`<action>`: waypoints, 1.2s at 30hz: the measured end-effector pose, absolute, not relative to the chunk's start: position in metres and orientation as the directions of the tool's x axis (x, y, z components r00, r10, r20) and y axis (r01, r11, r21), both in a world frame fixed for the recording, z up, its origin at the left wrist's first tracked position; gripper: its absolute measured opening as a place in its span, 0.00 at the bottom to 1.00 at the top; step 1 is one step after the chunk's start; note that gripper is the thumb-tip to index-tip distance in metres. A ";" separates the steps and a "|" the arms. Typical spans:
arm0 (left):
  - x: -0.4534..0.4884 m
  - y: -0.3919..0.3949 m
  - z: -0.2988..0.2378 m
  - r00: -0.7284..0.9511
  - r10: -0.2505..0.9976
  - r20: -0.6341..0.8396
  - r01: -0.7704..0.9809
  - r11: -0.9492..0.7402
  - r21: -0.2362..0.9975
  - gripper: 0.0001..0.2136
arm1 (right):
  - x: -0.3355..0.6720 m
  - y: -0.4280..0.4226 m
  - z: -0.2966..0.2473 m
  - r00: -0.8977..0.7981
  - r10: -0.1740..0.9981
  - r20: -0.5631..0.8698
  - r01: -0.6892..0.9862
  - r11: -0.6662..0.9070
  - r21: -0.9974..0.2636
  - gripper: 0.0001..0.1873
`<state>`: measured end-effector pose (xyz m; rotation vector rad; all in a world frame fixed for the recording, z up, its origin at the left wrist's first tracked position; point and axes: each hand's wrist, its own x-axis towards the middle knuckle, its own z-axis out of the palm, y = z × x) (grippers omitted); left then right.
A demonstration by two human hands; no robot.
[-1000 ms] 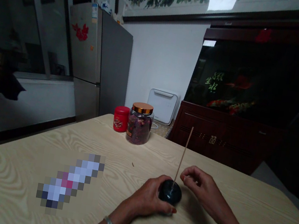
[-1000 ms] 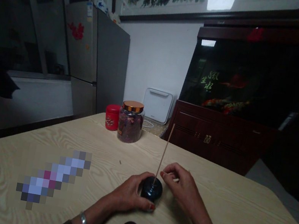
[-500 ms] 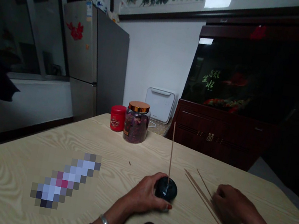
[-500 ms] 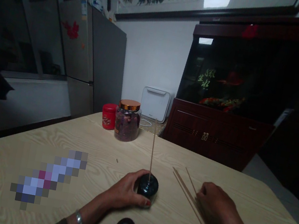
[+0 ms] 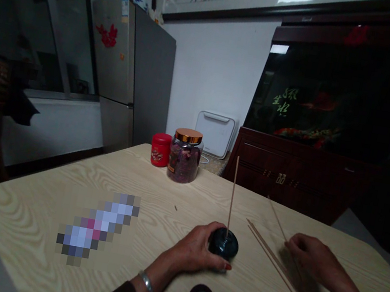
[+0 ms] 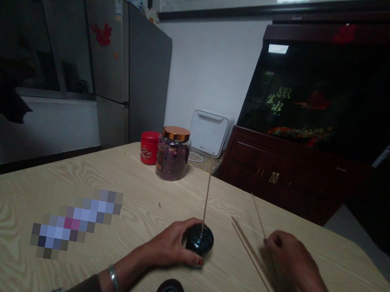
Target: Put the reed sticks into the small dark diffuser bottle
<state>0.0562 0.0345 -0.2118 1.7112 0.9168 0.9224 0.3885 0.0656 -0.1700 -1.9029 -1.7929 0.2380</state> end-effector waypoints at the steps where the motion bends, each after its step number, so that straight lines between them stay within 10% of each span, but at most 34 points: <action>1: 0.056 0.035 -0.212 0.434 0.885 0.171 0.164 -0.264 0.951 0.34 | 0.381 0.062 -0.156 0.116 0.966 0.229 0.798 0.046 -0.601 0.13; 4: 0.057 0.036 -0.214 0.434 0.885 0.169 0.152 -0.257 0.954 0.35 | 0.349 0.047 -0.116 0.365 0.865 0.345 0.389 0.194 -0.900 0.17; 8: 0.057 0.036 -0.215 0.428 0.887 0.170 0.161 -0.260 0.952 0.36 | 0.303 0.028 -0.094 0.420 0.817 0.396 0.081 0.400 -0.913 0.16; 36: 0.056 0.034 -0.211 0.433 0.880 0.193 0.175 -0.292 0.940 0.36 | 0.241 0.031 -0.143 -0.135 0.929 0.345 0.462 0.367 -0.808 0.15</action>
